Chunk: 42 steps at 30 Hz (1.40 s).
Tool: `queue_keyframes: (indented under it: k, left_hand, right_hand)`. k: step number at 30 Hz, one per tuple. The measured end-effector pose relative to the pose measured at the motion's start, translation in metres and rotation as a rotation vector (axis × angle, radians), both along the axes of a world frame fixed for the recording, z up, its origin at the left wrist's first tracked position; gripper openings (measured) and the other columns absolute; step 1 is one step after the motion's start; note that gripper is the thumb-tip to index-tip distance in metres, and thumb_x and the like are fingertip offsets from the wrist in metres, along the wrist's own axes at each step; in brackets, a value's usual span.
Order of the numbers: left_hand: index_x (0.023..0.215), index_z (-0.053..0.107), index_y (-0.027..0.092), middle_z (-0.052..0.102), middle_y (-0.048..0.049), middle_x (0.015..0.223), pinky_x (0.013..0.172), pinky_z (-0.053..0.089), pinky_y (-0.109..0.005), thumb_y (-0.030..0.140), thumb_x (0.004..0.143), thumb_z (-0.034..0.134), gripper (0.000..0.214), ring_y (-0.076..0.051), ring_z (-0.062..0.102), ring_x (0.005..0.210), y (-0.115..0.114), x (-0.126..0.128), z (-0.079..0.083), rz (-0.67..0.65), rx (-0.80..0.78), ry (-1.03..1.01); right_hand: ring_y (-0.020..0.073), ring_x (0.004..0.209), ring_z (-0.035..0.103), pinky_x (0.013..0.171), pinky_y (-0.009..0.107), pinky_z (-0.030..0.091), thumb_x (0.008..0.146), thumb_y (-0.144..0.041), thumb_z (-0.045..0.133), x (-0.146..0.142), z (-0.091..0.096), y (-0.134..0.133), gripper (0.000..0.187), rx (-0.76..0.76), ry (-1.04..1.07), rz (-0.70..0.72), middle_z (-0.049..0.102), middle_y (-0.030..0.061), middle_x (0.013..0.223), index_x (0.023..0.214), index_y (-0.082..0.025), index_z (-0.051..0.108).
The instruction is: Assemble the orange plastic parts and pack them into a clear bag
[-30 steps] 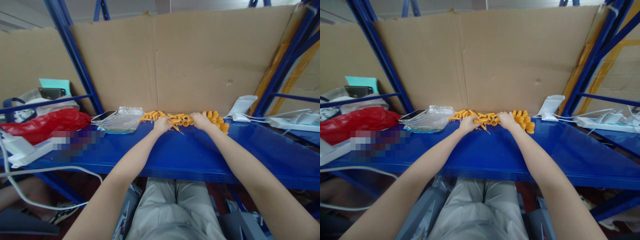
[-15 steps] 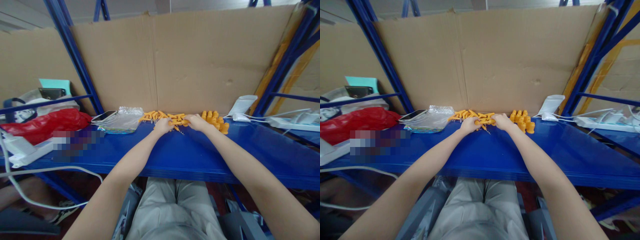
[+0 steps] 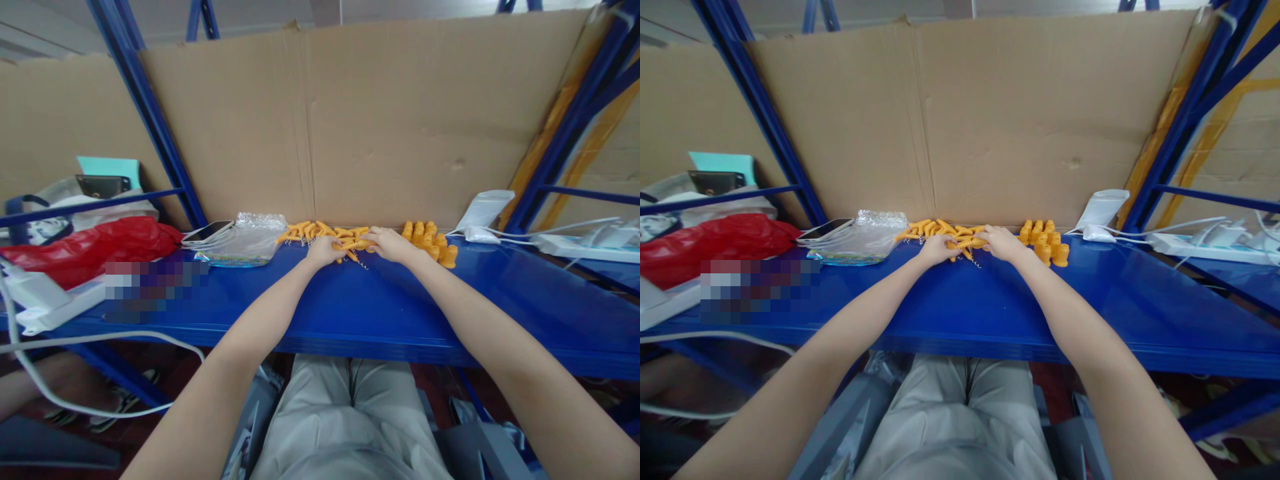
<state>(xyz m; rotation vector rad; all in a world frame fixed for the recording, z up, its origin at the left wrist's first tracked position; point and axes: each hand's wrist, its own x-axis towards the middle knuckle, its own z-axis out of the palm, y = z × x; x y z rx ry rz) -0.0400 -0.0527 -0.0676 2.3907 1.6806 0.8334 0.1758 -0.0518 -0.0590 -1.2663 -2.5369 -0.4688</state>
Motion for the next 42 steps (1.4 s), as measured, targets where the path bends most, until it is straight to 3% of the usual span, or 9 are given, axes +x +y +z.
queue_keyframes:
  k: [3, 6, 11, 15, 20, 28, 33, 38, 42]
  left_hand:
    - [0.103, 0.076, 0.011, 0.070, -0.0037, 0.072, 0.073, 0.046, -0.022, 0.030, 0.078, 0.075, 0.031, -0.016, 0.064, 0.077, 0.003, -0.002, 0.000, -0.012, -0.022, -0.019]
    - [0.104, 0.077, 0.013, 0.072, -0.0045, 0.078, 0.075, 0.048, -0.024, 0.032, 0.078, 0.074, 0.032, -0.019, 0.066, 0.080, 0.004, -0.002, 0.000, -0.010, -0.008, 0.034]
    - [0.109, 0.077, 0.017, 0.075, -0.0081, 0.093, 0.080, 0.050, -0.029, 0.035, 0.078, 0.072, 0.036, -0.025, 0.069, 0.094, 0.001, -0.001, 0.001, 0.012, 0.040, 0.144]
    - [0.111, 0.077, 0.018, 0.075, -0.0078, 0.094, 0.081, 0.050, -0.029, 0.035, 0.079, 0.071, 0.037, -0.025, 0.069, 0.095, 0.001, 0.000, 0.000, 0.002, 0.043, 0.125]
    - [0.104, 0.078, 0.017, 0.074, -0.0062, 0.086, 0.079, 0.048, -0.028, 0.033, 0.075, 0.075, 0.034, -0.023, 0.068, 0.089, 0.003, 0.001, -0.002, -0.026, 0.050, 0.061]
    - [0.100, 0.077, 0.011, 0.062, 0.0002, 0.061, 0.058, 0.039, -0.024, 0.032, 0.074, 0.077, 0.033, -0.012, 0.054, 0.058, 0.007, -0.001, -0.002, -0.040, -0.065, -0.095]
    - [0.105, 0.076, 0.015, 0.068, -0.0032, 0.073, 0.070, 0.046, -0.025, 0.031, 0.076, 0.074, 0.034, -0.017, 0.064, 0.074, 0.004, -0.003, 0.001, -0.030, 0.024, 0.000]
    - [0.111, 0.075, 0.019, 0.073, -0.0063, 0.090, 0.083, 0.050, -0.028, 0.034, 0.079, 0.071, 0.036, -0.023, 0.069, 0.094, -0.001, -0.002, 0.003, 0.019, 0.081, 0.095]
    - [0.114, 0.074, 0.020, 0.074, -0.0075, 0.099, 0.086, 0.050, -0.029, 0.034, 0.080, 0.071, 0.037, -0.024, 0.068, 0.100, -0.001, -0.001, 0.003, 0.033, 0.077, 0.116]
  right_hand:
    - [0.0249, 0.110, 0.063, 0.095, 0.037, 0.048, 0.087, -0.015, 0.062, 0.004, -0.002, 0.009, 0.044, -0.038, 0.156, 0.056, 0.063, 0.0138, 0.121, 0.131, -0.018, 0.062]
    - [0.0248, 0.107, 0.064, 0.096, 0.041, 0.051, 0.079, -0.016, 0.072, 0.009, -0.005, 0.020, 0.051, -0.101, 0.366, 0.054, 0.065, 0.0122, 0.118, 0.129, -0.017, 0.061]
    - [0.0179, 0.088, 0.067, 0.085, 0.037, 0.057, 0.072, -0.020, 0.080, 0.021, -0.005, 0.028, 0.051, -0.398, 0.698, 0.008, 0.068, 0.0086, 0.106, 0.119, -0.016, 0.062]
    - [0.0161, 0.087, 0.067, 0.085, 0.035, 0.058, 0.072, -0.018, 0.078, 0.028, 0.003, 0.015, 0.037, -0.585, 0.855, 0.005, 0.070, 0.0086, 0.104, 0.106, -0.018, 0.065]
    - [0.0163, 0.084, 0.067, 0.088, 0.035, 0.057, 0.075, -0.019, 0.076, 0.027, 0.010, 0.000, 0.019, -0.634, 0.897, -0.039, 0.072, 0.0075, 0.096, 0.090, -0.018, 0.065]
    - [0.0159, 0.088, 0.069, 0.088, 0.034, 0.058, 0.071, -0.013, 0.078, 0.023, 0.005, 0.011, 0.030, -0.668, 0.977, 0.011, 0.072, 0.0063, 0.102, 0.096, -0.019, 0.062]
    - [0.0185, 0.083, 0.071, 0.084, 0.038, 0.059, 0.084, -0.029, 0.072, 0.020, 0.007, 0.005, 0.018, -0.673, 0.950, -0.028, 0.073, 0.0104, 0.098, 0.093, -0.018, 0.060]
    - [0.0242, 0.075, 0.073, 0.072, 0.043, 0.060, 0.091, -0.052, 0.062, 0.018, 0.003, 0.008, 0.033, -0.698, 0.919, -0.037, 0.073, 0.0110, 0.079, 0.092, -0.020, 0.059]
    - [0.0253, 0.075, 0.073, 0.069, 0.042, 0.060, 0.088, -0.060, 0.062, 0.019, 0.003, 0.008, 0.039, -0.694, 0.865, -0.002, 0.073, 0.0122, 0.082, 0.094, -0.021, 0.060]
